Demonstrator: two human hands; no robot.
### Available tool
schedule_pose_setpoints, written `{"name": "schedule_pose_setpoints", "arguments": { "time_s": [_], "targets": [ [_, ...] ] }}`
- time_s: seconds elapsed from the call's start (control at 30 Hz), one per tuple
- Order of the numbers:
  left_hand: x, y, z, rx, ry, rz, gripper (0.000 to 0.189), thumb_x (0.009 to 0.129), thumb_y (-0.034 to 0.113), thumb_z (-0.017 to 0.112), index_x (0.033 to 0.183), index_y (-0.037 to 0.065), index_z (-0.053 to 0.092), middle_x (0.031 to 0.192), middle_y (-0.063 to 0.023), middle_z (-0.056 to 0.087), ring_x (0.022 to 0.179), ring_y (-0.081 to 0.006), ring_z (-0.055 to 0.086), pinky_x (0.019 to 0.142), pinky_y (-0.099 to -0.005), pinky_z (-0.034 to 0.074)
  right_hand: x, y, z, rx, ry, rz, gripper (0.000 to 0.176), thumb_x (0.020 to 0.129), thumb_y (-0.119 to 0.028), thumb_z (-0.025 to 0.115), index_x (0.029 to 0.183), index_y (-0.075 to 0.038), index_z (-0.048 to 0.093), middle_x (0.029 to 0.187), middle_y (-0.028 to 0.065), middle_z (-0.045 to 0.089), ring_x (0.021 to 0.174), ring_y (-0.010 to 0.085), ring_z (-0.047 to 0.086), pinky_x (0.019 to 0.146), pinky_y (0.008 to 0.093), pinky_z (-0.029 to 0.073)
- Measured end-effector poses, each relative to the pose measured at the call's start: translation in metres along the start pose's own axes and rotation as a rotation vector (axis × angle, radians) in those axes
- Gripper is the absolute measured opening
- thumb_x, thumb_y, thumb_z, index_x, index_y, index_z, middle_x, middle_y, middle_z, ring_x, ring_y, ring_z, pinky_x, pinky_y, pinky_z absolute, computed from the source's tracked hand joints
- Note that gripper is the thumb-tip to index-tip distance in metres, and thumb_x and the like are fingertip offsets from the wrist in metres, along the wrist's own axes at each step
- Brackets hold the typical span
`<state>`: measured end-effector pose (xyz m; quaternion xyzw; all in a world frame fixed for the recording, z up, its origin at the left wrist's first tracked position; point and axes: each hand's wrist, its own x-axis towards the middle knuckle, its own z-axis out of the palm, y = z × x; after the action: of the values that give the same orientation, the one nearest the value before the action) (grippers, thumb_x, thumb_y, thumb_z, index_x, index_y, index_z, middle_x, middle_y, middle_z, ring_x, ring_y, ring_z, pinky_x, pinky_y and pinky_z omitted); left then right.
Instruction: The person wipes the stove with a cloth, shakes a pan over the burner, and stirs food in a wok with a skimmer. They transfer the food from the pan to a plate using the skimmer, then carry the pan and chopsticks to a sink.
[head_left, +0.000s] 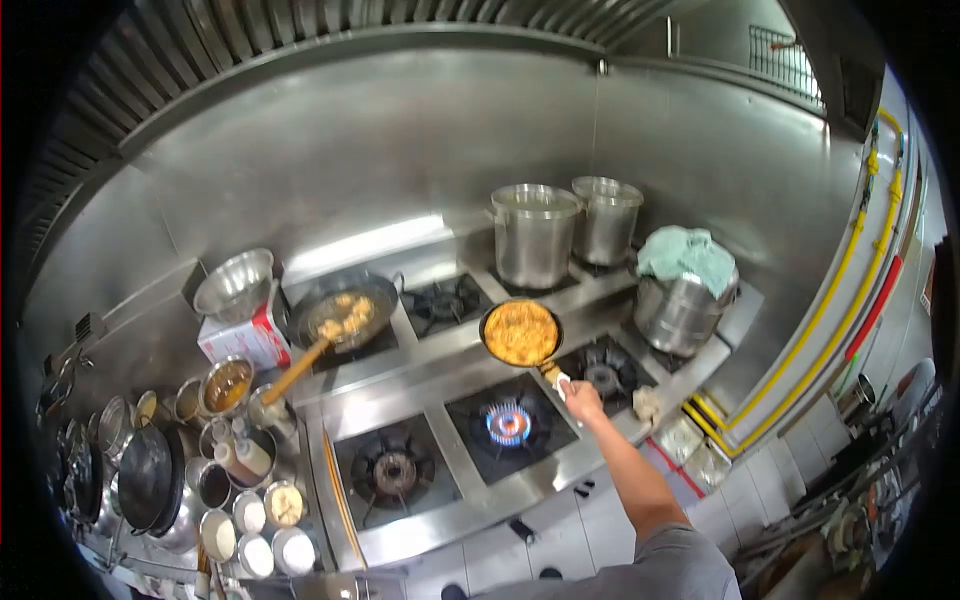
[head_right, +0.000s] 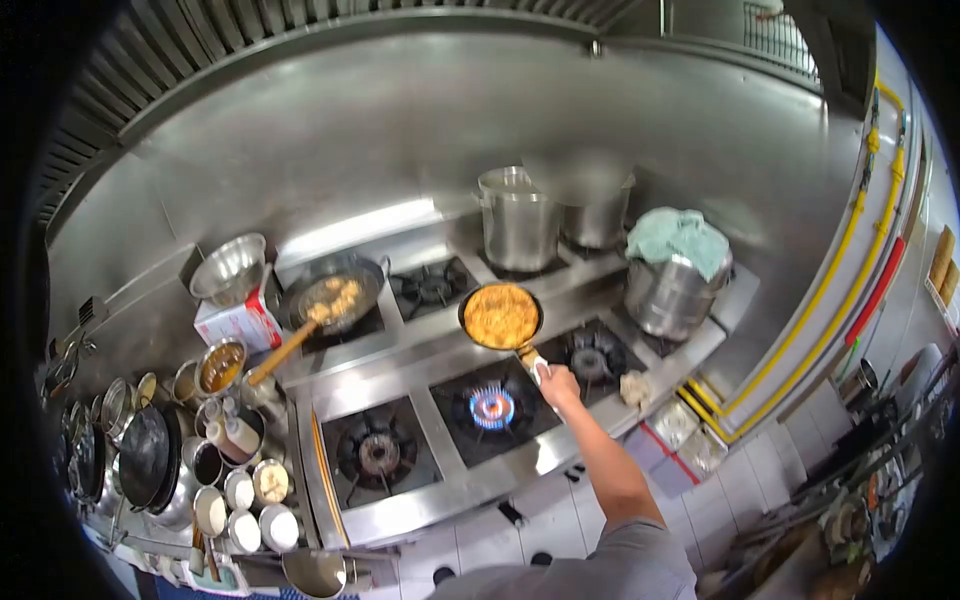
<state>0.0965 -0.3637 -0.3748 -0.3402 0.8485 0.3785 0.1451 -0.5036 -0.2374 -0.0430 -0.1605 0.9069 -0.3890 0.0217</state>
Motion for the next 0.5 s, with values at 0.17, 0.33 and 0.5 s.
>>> {"name": "schedule_pose_setpoints", "arguments": {
  "time_s": [0.17, 0.33, 0.5],
  "targets": [
    [-0.060, -0.066, 0.039, 0.226, 0.026, 0.227, 0.025, 0.079, 0.031, 0.051, 0.089, 0.015, 0.067, 0.089, -0.0112, 0.066, 0.083, -0.0282, 0.064, 0.070, -0.0421, 0.051, -0.126, 0.067, 0.035, -0.049, -0.279, 0.208, 0.049, 0.091, -0.045, 0.041, 0.086, -0.003, 0.066, 0.088, 0.0218, 0.064, 0.088, 0.0381, 0.060, 0.077, 0.0450, 0.045],
    [-0.043, -0.081, 0.032, 0.019, -0.043, 0.106, 0.027, 0.080, 0.031, 0.049, 0.084, 0.012, 0.067, 0.087, -0.0130, 0.065, 0.080, -0.0278, 0.063, 0.069, -0.0397, 0.050, -0.163, 0.056, 0.082, -0.107, -0.219, 0.302, 0.050, 0.092, -0.045, 0.038, 0.097, -0.003, 0.063, 0.097, 0.0218, 0.063, 0.096, 0.0383, 0.058, 0.083, 0.0442, 0.045],
    [-0.011, -0.054, 0.028, -0.218, -0.065, -0.302, 0.028, 0.076, 0.033, 0.052, 0.089, 0.015, 0.068, 0.101, -0.0155, 0.063, 0.095, -0.0320, 0.059, 0.082, -0.0374, 0.048, -0.191, 0.064, 0.125, 0.136, -0.194, 0.286, 0.048, 0.093, -0.043, 0.041, 0.101, 0.002, 0.057, 0.086, 0.0218, 0.062, 0.075, 0.0326, 0.061, 0.068, 0.0425, 0.048]
  ]
}}
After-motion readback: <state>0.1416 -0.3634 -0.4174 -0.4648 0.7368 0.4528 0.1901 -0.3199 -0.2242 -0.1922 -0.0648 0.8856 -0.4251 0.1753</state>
